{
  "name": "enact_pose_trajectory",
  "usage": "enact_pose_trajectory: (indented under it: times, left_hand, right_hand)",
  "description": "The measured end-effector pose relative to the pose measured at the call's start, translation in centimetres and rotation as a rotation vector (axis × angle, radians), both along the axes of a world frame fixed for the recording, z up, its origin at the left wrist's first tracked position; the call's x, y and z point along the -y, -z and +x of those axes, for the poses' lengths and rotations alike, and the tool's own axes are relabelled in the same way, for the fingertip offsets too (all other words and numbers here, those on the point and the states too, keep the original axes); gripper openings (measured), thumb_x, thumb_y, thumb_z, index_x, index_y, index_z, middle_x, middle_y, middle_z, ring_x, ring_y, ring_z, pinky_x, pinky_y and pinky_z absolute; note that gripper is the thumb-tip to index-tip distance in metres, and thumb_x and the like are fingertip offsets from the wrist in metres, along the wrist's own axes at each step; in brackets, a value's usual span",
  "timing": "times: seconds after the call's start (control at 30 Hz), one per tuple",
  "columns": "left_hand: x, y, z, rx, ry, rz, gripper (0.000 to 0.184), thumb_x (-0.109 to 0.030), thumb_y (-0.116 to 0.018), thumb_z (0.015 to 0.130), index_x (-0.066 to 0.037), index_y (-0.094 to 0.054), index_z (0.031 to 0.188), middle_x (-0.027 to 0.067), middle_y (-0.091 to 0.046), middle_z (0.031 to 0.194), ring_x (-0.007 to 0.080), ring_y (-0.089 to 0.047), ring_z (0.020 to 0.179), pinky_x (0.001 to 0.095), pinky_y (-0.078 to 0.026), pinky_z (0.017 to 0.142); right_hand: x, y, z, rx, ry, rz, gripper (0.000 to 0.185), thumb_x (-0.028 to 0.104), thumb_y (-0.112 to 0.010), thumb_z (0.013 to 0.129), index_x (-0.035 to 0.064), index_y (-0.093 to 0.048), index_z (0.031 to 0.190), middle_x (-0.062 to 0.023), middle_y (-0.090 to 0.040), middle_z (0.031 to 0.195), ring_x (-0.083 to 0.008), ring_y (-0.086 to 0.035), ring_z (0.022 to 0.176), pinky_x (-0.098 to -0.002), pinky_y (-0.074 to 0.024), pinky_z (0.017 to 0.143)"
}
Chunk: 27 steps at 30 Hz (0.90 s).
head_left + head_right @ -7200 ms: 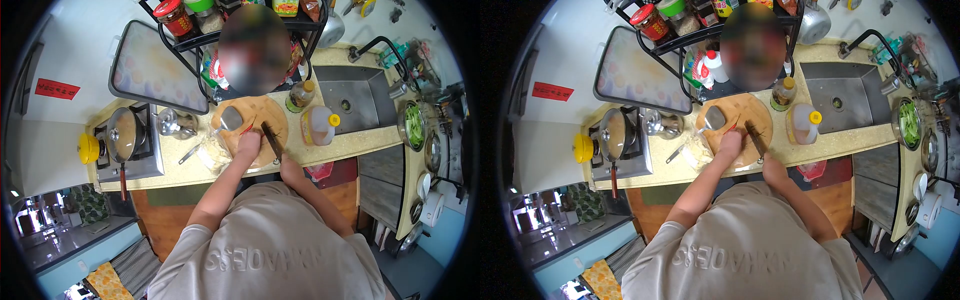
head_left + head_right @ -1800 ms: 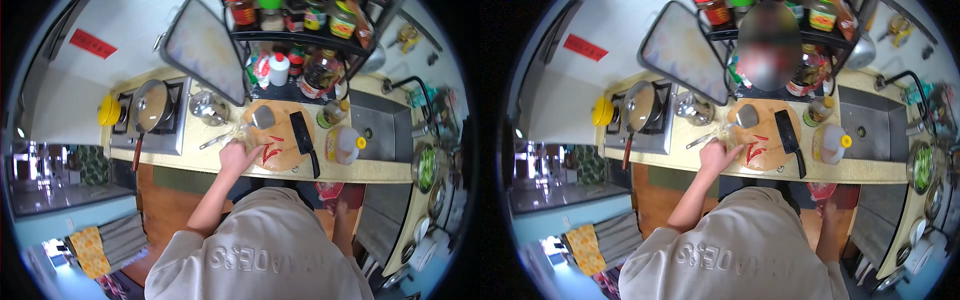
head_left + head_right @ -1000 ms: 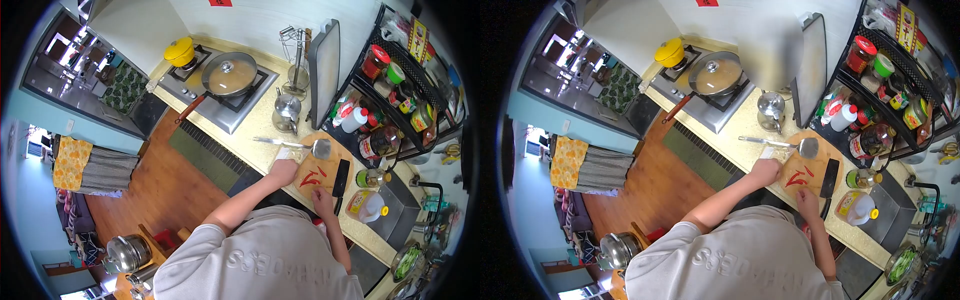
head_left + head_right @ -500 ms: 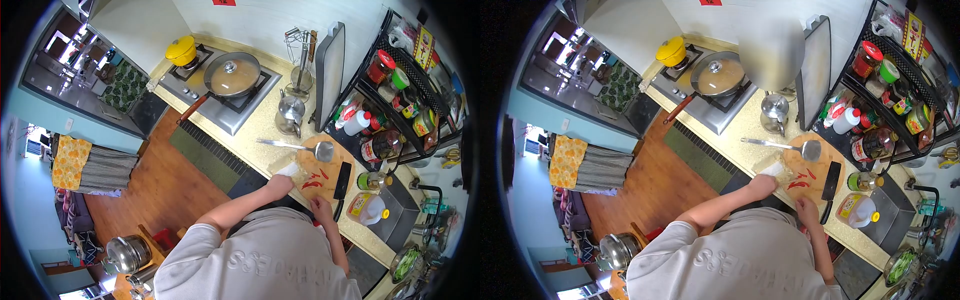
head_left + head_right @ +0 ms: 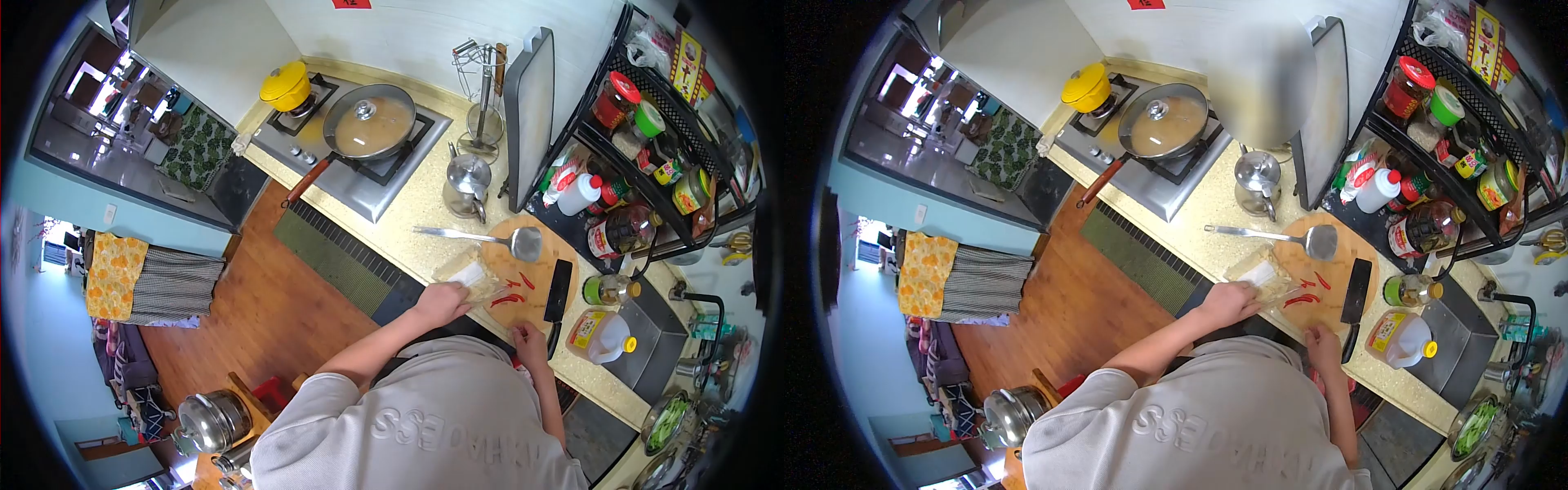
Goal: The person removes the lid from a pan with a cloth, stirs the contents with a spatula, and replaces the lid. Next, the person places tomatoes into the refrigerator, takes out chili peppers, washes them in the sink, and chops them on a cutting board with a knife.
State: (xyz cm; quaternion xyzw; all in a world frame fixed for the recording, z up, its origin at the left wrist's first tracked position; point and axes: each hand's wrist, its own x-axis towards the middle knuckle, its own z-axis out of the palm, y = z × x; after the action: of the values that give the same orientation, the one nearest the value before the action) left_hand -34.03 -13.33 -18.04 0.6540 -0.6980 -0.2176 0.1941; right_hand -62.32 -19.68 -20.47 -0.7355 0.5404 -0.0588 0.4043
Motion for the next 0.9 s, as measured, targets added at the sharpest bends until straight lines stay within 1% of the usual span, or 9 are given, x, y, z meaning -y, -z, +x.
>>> enact_pose_trajectory:
  times: [0.1,0.13,0.17,0.23,0.33,0.47,0.57,0.67,0.9]
  left_hand:
    - [0.2,-0.1,0.1,-0.037,-0.075,-0.041,0.026,-0.030,-0.068,0.082,-0.005,-0.060,0.081,0.0125,-0.060,0.081,0.0333,-0.062,0.075,0.0434,-0.051,0.064]
    - [0.3,-0.1,0.3,-0.054,-0.110,-0.075,0.025,-0.029,-0.068,0.082,-0.005,-0.061,0.082,0.0125,-0.060,0.081,0.0332,-0.062,0.075,0.0431,-0.051,0.064]
    - [0.4,-0.2,0.4,-0.042,-0.120,-0.075,0.025,-0.029,-0.068,0.082,-0.005,-0.061,0.082,0.0125,-0.060,0.081,0.0332,-0.062,0.075,0.0431,-0.051,0.064]
    - [0.6,-0.5,-0.3,-0.117,-0.107,-0.183,0.024,-0.029,-0.067,0.083,-0.006,-0.062,0.084,0.0126,-0.060,0.081,0.0330,-0.062,0.075,0.0427,-0.050,0.062]
    - [1.0,-0.7,-2.3,-0.191,0.007,-0.140,0.021,-0.025,-0.067,0.083,-0.005,-0.063,0.086,0.0129,-0.060,0.082,0.0331,-0.061,0.080,0.0435,-0.050,0.067]
    - [2.1,1.0,-6.2,-0.254,0.262,0.016,0.021,-0.020,-0.066,0.080,-0.003,-0.063,0.093,0.0154,-0.060,0.091,0.0353,-0.060,0.090,0.0445,-0.050,0.078]
    - [2.9,1.5,-8.0,-0.208,0.346,-0.031,0.023,-0.018,-0.068,0.077,-0.003,-0.061,0.094,0.0140,-0.060,0.094,0.0343,-0.060,0.092,0.0438,-0.049,0.081]
    - [3.7,0.6,-9.2,-0.205,0.313,0.004,0.027,-0.013,-0.066,0.077,0.000,-0.059,0.099,0.0177,-0.060,0.099,0.0358,-0.059,0.099,0.0435,-0.048,0.086]
    - [4.2,3.6,-10.7,-0.176,0.226,-0.036,0.028,-0.009,-0.062,0.077,0.002,-0.058,0.102,0.0204,-0.059,0.104,0.0375,-0.058,0.101,0.0445,-0.048,0.087]
  right_hand:
    - [0.5,-0.3,-0.9,-0.112,0.097,-0.232,0.020,0.020,-0.063,0.087,0.0011,-0.065,0.092,-0.0187,-0.067,0.084,-0.0352,-0.066,0.077,-0.0411,-0.0519,0.070]
    - [0.8,1.3,-2.3,-0.143,0.090,-0.323,0.022,0.020,-0.064,0.085,0.0036,-0.064,0.100,-0.0192,-0.064,0.096,-0.0360,-0.064,0.088,-0.0436,-0.0511,0.074]
    - [1.0,1.2,-2.7,-0.130,0.082,-0.322,0.022,0.020,-0.064,0.085,0.0036,-0.064,0.100,-0.0192,-0.064,0.096,-0.0360,-0.064,0.088,-0.0436,-0.0511,0.074]
    - [1.2,1.0,-3.2,-0.299,0.148,-0.449,0.034,0.020,-0.064,0.084,0.0044,-0.059,0.114,-0.0204,-0.059,0.108,-0.0373,-0.059,0.099,-0.0456,-0.0497,0.078]
    - [1.6,2.6,-4.5,-0.384,0.083,-0.636,0.048,0.018,-0.064,0.081,0.0018,-0.052,0.125,-0.0213,-0.055,0.112,-0.0392,-0.056,0.102,-0.0464,-0.0487,0.082]
    - [2.3,2.4,-3.8,-0.460,0.069,-0.448,0.055,0.013,-0.067,0.079,0.0003,-0.047,0.130,-0.0217,-0.055,0.113,-0.0397,-0.055,0.105,-0.0450,-0.0479,0.087]
    - [2.7,2.0,-3.3,-0.510,0.086,-0.408,0.056,0.009,-0.065,0.078,0.0005,-0.047,0.131,-0.0219,-0.055,0.111,-0.0395,-0.055,0.103,-0.0450,-0.0473,0.088]
    - [3.1,4.0,-4.5,-0.467,0.101,-0.467,0.059,0.006,-0.062,0.078,-0.0004,-0.044,0.134,-0.0229,-0.056,0.108,-0.0397,-0.056,0.102,-0.0452,-0.0477,0.086]
    - [3.9,5.1,-5.5,-0.388,0.146,-0.304,0.057,0.005,-0.058,0.083,-0.0014,-0.042,0.137,-0.0256,-0.056,0.112,-0.0417,-0.057,0.102,-0.0465,-0.0476,0.087]
